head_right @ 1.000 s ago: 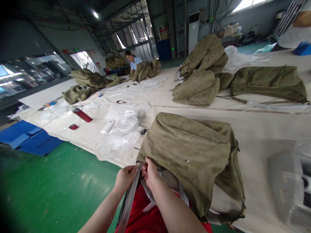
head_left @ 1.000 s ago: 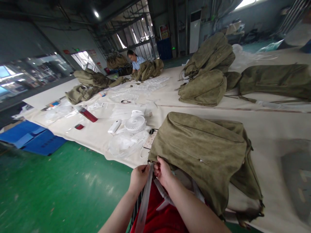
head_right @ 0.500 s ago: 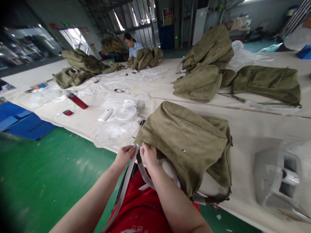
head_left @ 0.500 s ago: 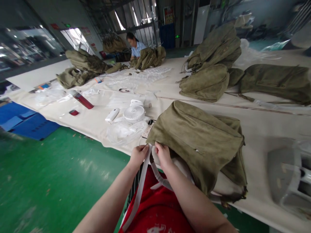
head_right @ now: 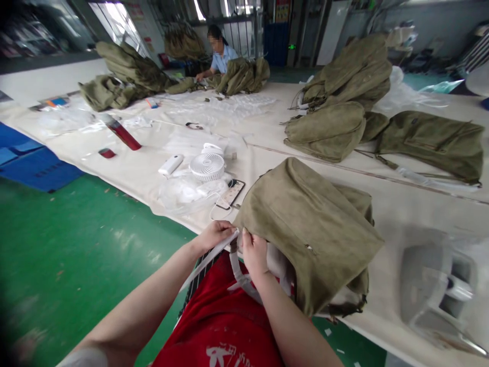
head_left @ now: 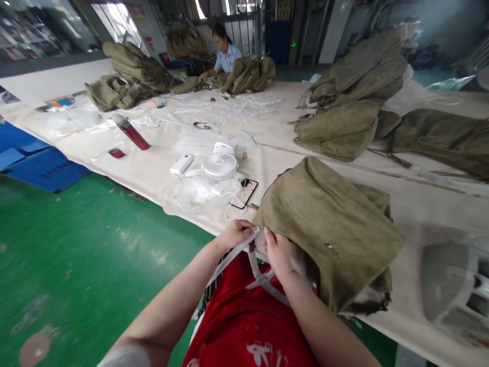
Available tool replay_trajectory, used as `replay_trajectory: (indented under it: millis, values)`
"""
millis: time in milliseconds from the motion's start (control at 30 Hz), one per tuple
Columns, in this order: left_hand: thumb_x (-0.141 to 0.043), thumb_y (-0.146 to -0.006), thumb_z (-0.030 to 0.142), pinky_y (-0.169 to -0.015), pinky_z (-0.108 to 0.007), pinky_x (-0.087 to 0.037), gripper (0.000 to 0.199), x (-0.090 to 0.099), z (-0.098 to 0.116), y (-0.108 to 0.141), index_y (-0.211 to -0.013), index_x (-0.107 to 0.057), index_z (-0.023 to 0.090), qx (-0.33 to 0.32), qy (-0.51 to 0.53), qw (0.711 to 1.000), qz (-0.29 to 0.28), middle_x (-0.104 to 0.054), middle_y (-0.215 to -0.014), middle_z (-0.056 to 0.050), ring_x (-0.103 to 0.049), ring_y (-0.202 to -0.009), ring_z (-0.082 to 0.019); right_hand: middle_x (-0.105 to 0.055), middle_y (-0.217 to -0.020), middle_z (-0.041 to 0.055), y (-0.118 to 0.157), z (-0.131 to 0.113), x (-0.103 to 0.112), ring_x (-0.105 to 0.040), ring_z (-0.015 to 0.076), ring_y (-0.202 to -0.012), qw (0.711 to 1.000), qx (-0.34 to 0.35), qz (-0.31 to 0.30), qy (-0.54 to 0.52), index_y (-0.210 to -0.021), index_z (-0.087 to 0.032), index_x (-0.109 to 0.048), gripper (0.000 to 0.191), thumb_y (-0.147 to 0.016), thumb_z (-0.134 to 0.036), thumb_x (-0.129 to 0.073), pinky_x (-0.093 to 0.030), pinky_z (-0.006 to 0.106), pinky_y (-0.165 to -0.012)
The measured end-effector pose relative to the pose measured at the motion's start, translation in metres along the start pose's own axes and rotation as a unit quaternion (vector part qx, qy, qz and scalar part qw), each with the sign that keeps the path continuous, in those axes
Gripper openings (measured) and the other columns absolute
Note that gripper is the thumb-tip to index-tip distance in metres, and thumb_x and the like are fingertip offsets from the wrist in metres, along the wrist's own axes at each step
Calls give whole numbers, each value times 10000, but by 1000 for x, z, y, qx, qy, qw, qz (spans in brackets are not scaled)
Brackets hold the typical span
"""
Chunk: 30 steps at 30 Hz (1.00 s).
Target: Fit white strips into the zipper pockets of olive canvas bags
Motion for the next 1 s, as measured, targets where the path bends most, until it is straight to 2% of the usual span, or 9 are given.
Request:
replay_trajectory:
  millis: [133,300,433,600,700,800,900,1000]
  values:
    - [-550,-748,333,-535,-220,-394,259,5,-23,-12,-730,-715,134,-14,-115,992,60,-652,-653,-31,-543,-604,-134,-601,-465,41,-20,12,-21,-549,158,-427,994,-73,-73,-39,-468,-217,-519,471,-878,-426,-418,-427,259,-516]
    - [-516,-751,303,-545,-230,-401,271,1,-26,-18,-769,-739,151,7,-134,987,89,-684,-674,-29,-571,-619,-151,-565,-406,3,-36,22,-32,-456,106,-293,978,-130,-157,-46,-523,-190,-564,371,-826,-399,-524,-323,219,-356]
    - [-516,-759,353,-537,-235,-383,300,-2,-23,-20,-738,-736,150,1,-132,987,91,-648,-613,-20,-542,-588,-147,-564,-418,-23,-43,34,-36,-394,75,-262,973,-155,-153,-70,-582,-181,-586,234,-762,-329,-593,-226,206,-305]
    - [-509,-777,441,-526,-231,-366,370,-1,-20,-10,-737,-721,140,6,-96,992,82,-616,-599,-12,-521,-586,-143,-485,-394,-58,-43,36,-34,-321,55,-271,954,-201,-161,-154,-557,-179,-530,228,-713,-329,-602,-168,204,-304]
    - [-535,-771,425,-564,-233,-397,340,-2,-17,-3,-815,-719,143,-12,-79,994,69,-652,-679,-28,-558,-647,-156,-487,-425,-62,-41,33,-31,-317,50,-288,945,-190,-172,-205,-560,-180,-513,242,-695,-360,-602,-151,206,-311]
    - [-616,-705,351,-607,-238,-423,276,-4,-15,2,-870,-698,146,-25,-79,994,70,-680,-769,-46,-590,-714,-172,-512,-443,-52,-40,34,-30,-327,48,-296,946,-180,-171,-208,-561,-175,-516,255,-686,-379,-604,-164,206,-318]
    - [-646,-663,393,-533,-241,-374,253,-9,-17,5,-669,-642,140,50,-119,990,55,-599,-594,-15,-543,-599,-156,-511,-437,-50,-39,35,-29,-324,48,-296,951,-165,-163,-207,-548,-176,-513,278,-697,-398,-591,-182,208,-323]
    - [-610,-679,473,-512,-239,-342,336,-17,-18,8,-628,-595,141,120,-43,992,-8,-553,-553,3,-499,-542,-128,-449,-392,-63,-38,33,-29,-305,48,-284,951,-150,-156,-222,-509,-182,-489,316,-716,-405,-573,-175,216,-322]
Point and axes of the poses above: each hand's wrist, its own y-axis away from the middle knuckle, its own x-axis out of the back of the hand, z = x × y, the point moved 3 cm from there along -y, towards the middle knuckle
